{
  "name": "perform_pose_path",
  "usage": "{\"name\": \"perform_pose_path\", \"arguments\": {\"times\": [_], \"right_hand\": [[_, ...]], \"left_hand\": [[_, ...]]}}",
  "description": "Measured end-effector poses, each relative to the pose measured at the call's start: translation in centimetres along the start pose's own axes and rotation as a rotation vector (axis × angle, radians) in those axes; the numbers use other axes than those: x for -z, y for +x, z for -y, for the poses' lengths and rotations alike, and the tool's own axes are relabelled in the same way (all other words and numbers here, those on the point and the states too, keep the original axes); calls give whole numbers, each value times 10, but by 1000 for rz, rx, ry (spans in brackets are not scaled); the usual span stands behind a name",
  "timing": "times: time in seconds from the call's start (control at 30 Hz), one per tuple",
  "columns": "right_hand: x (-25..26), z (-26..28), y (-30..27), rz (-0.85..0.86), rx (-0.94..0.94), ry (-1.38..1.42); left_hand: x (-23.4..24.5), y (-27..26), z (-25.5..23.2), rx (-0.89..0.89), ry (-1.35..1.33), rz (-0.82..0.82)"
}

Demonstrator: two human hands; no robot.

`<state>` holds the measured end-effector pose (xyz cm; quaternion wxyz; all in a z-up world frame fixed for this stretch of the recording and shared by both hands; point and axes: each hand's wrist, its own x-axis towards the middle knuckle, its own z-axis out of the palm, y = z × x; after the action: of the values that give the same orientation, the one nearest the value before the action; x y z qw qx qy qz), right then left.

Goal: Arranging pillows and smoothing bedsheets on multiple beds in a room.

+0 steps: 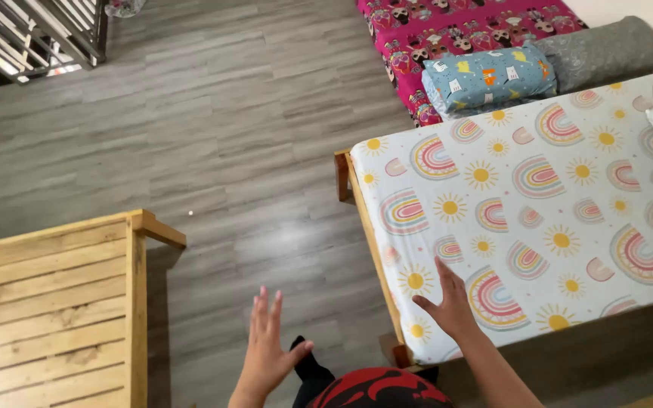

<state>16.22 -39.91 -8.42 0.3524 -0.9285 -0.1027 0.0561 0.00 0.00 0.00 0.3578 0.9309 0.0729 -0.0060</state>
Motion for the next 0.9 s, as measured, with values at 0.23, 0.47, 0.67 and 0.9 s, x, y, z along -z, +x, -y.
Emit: {"name": "perform_pose_path", "arguments": {"times": [0.23, 0.47, 0.67, 0.9], "right_hand": [[-51, 86, 45, -284, 183, -261], [-47, 132, 57, -281, -22, -246], [-40, 118, 85, -322, -178, -257], [-67, 85, 206, -403, -350, -174]], "left_hand": [[128, 64, 33, -97, 83, 23], [138, 99, 63, -102, -137, 74], [120, 184, 58, -425, -147, -282], [126, 318, 97, -475, -84, -357]]}}
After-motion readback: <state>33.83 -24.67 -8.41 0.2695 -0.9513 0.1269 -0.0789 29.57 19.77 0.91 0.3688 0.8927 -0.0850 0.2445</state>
